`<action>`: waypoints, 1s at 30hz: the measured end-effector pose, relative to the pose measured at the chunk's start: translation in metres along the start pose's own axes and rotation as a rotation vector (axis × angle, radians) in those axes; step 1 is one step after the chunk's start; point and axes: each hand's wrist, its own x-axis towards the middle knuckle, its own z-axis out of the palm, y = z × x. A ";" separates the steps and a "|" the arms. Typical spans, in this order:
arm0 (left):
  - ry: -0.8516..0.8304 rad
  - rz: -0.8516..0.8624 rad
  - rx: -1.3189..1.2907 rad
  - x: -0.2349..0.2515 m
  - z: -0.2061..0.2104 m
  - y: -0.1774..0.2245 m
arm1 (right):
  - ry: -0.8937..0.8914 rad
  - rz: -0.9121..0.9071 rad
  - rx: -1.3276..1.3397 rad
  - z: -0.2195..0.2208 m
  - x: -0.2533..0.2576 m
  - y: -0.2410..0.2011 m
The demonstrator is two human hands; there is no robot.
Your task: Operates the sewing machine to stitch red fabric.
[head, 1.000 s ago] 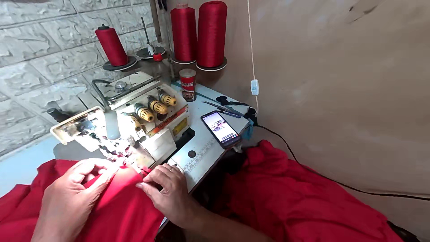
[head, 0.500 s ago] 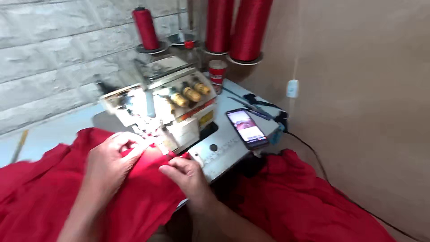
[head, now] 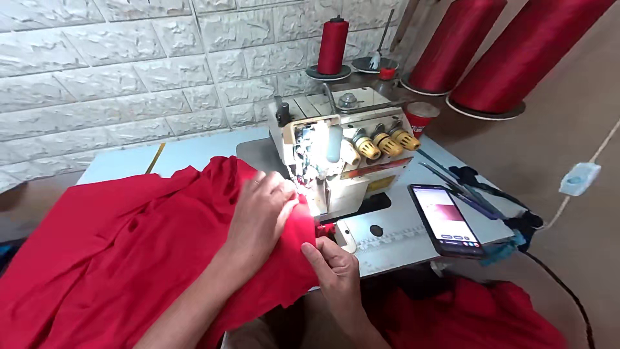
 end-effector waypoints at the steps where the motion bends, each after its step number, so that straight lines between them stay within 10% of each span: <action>1: 0.000 0.017 -0.014 -0.003 0.001 0.002 | -0.009 -0.001 0.005 0.000 -0.001 0.000; 30: -0.097 -0.158 -0.081 0.006 0.004 -0.008 | 0.124 -0.003 0.003 -0.001 0.022 0.008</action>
